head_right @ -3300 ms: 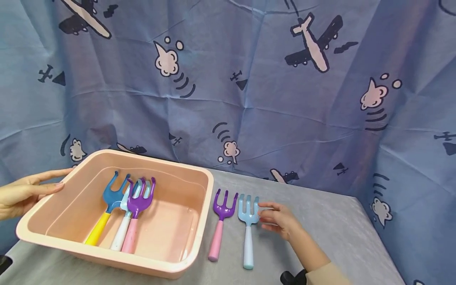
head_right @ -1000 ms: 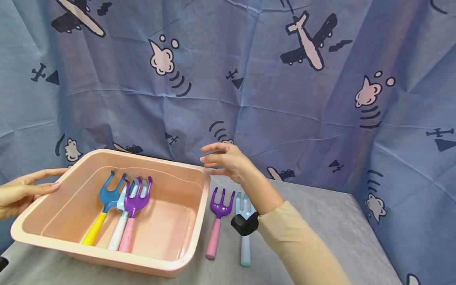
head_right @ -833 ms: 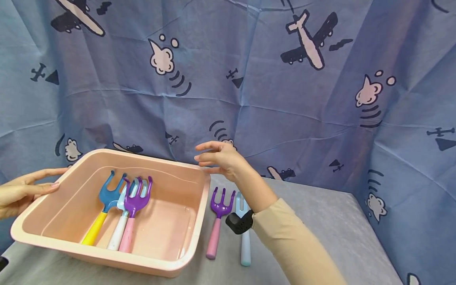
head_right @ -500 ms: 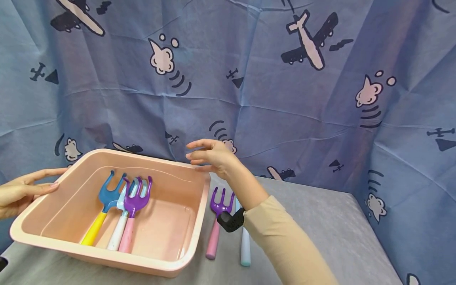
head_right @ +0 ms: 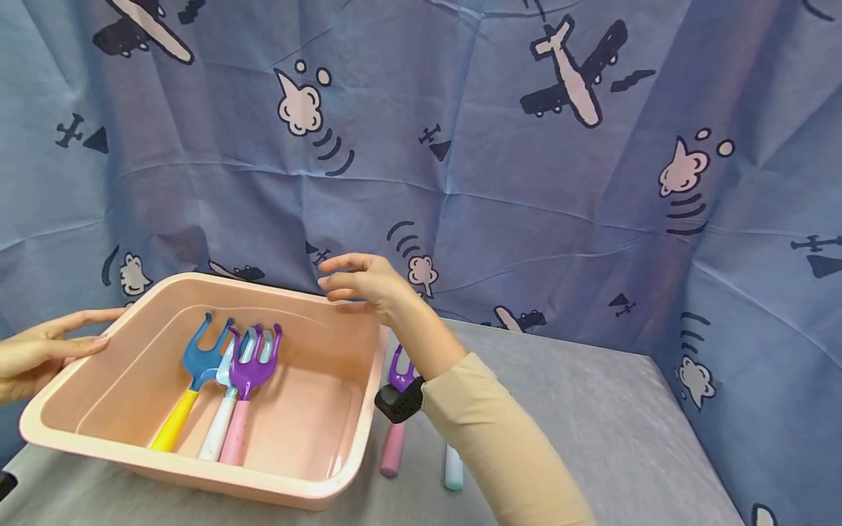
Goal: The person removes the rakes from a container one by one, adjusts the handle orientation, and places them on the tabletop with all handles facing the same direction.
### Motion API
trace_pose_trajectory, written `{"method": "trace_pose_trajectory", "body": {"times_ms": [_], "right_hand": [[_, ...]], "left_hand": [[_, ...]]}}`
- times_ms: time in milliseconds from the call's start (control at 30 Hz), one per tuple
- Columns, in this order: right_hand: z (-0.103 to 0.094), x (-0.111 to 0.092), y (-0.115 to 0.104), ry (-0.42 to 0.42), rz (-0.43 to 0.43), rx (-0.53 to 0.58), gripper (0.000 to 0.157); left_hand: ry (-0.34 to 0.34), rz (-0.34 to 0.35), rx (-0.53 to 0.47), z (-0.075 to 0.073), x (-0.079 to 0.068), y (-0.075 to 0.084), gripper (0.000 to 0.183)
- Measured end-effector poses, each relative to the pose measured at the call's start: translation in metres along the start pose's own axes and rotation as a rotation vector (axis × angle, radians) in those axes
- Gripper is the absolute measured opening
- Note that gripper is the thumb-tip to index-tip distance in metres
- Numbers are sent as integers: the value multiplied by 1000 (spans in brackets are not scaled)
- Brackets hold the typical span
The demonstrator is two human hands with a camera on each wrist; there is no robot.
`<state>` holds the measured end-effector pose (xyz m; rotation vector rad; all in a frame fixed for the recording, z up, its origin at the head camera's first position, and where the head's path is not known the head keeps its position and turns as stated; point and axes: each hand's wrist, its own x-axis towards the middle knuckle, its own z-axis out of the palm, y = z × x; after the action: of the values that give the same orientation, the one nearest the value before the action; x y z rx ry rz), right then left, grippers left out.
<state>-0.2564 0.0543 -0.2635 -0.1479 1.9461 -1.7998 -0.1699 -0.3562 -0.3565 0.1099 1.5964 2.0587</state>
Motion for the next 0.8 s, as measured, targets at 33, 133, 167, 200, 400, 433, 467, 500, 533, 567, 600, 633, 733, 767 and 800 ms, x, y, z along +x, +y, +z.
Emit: {"method": "trace_pose_trajectory", "body": {"times_ms": [33,133,167,200,400,433,467,500,533,567,600,633,733,767,800], "right_hand": [[2,1,0,-1,3,7,32],[7,4,0,-17,6,19,33],[9,5,0,-21,7,20,34],[11,6,0,-25,7,20,35],[25,12,2,-46,9,23,39],[26,12,2,-51,11,28,39],[28,13,3,-53,12,31,38],[30,14,4,-55,14,34,38],[32,14,5,-57,16,38,37],[34,15,6,-59,18,43,37],[36,16,7,-64,21,50,37],[39,16,8,-69,23,57,37],[48,19,11,-79,23,73,36],[51,20,12,-83,24,77,36],[54,21,13,-89,25,80,36]], "left_hand": [[-1,2,-2,0,0,0,42],[1,5,-1,1,1,1,42],[5,2,-2,2,1,1,42],[10,-3,-1,1,1,1,41],[45,-20,5,1,0,1,40],[40,-14,5,2,1,2,40],[46,-16,8,3,2,2,39],[52,-17,9,3,3,2,39],[46,-14,6,4,3,2,39],[47,-14,5,4,4,2,39],[47,-13,2,4,4,2,39],[53,-15,1,4,4,2,40],[66,-12,2,3,3,1,40],[75,-14,7,2,2,1,40],[78,-13,9,2,2,1,39]]}}
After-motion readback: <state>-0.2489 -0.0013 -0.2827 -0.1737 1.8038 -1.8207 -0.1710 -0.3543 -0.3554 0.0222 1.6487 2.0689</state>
